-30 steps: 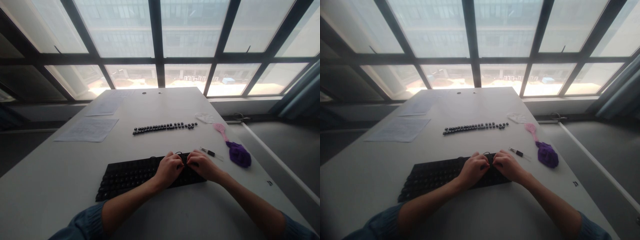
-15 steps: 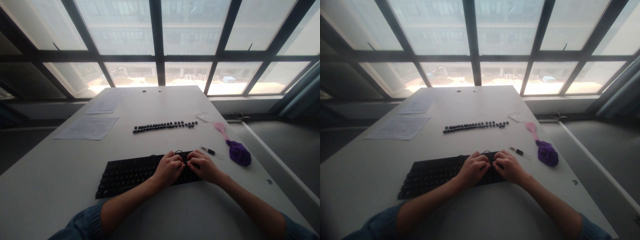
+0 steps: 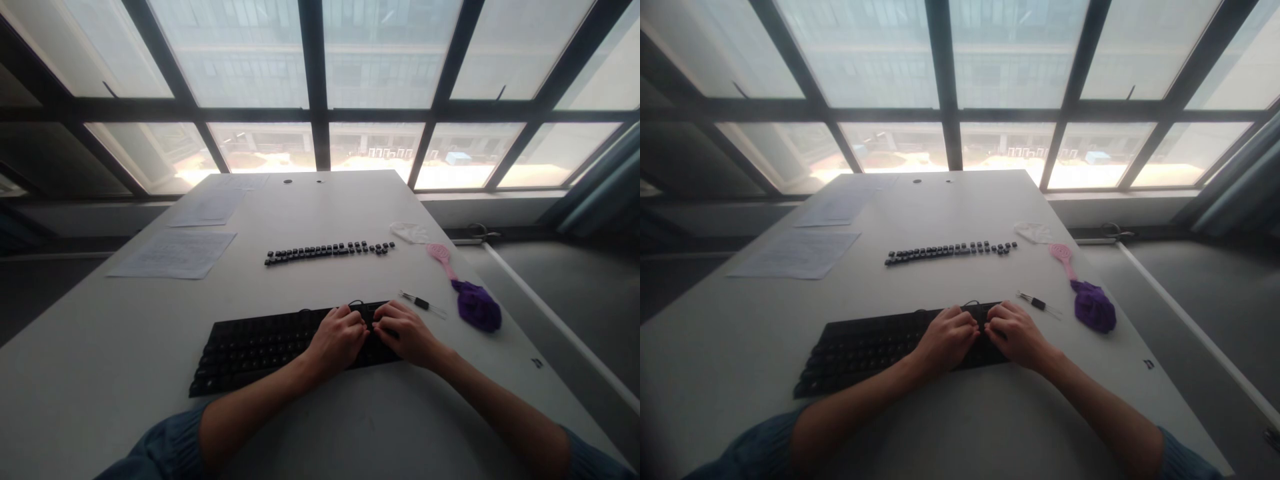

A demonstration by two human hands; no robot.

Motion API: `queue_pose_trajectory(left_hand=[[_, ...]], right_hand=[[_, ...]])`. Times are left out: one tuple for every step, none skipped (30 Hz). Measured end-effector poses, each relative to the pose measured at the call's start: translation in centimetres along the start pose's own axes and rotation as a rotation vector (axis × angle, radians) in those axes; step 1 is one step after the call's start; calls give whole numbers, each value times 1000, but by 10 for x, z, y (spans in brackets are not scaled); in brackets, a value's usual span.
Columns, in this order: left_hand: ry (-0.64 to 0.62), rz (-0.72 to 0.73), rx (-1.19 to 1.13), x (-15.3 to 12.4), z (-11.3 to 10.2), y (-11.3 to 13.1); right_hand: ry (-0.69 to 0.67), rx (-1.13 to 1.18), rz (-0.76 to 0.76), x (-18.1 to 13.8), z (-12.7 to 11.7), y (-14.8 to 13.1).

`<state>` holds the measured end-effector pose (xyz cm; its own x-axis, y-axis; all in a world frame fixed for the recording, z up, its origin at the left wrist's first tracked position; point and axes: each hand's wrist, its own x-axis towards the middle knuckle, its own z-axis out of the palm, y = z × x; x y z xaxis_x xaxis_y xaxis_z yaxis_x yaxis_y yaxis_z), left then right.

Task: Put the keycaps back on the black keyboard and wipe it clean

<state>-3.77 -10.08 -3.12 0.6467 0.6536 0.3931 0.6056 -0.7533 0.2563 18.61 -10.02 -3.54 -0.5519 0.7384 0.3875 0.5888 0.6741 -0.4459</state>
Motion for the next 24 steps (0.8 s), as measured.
queue_pose_trajectory(left_hand=[[-4,-2,0,0,0,0],[-9,-1,2,-1,1,0],[-14,0,7,-1,1,0],[-18,2,14,-1,2,-1],[-23,6,20,-1,2,-1],[-26,7,23,-1,2,-1],[-27,6,25,-1,3,-1],[-28,4,26,-1,2,-1],[-31,1,26,-1,2,-1],[-33,-2,26,-1,2,-1],[-35,-8,24,0,1,-1],[-38,-14,18,0,1,0],[-40,-23,6,1,0,0],[-42,-35,-16,1,-1,0],[-43,-53,-48,2,-3,0],[-44,-74,-91,2,-5,0],[-40,-102,-139,3,-7,0],[-29,-134,-186,4,-11,-2],[-16,-171,-224,5,-15,-3],[-2,-206,-249,7,-21,-6],[12,-237,-259,10,-26,-9],[21,-262,-254,14,-32,-12],[28,-279,-237,19,-38,-16],[30,-287,-214,26,-43,-20]], right_hand=[[-3,-6,-1,0,1,0],[-1,-17,-2,0,1,0],[0,-30,-2,-1,2,0],[0,-44,-4,-1,2,0],[0,-56,-4,-1,3,0],[-2,-65,-4,-1,3,0],[-2,-70,-4,-1,4,0],[-3,-71,-4,-2,4,0],[-4,-72,-4,-2,4,0],[-2,-76,-4,-2,4,0],[0,-78,-2,-2,4,0],[-1,-78,0,-2,4,0],[-1,-73,5,-2,4,0],[1,-60,11,-1,5,0],[7,-36,16,-1,5,-1],[21,-3,23,-1,4,-1],[44,38,33,0,3,-1],[81,81,47,0,1,0],[128,122,68,1,-3,1],[184,151,94,2,-7,3],[245,164,126,4,-13,6],[300,158,158,6,-19,11],[345,134,187,9,-25,17],[380,95,212,12,-31,25]])
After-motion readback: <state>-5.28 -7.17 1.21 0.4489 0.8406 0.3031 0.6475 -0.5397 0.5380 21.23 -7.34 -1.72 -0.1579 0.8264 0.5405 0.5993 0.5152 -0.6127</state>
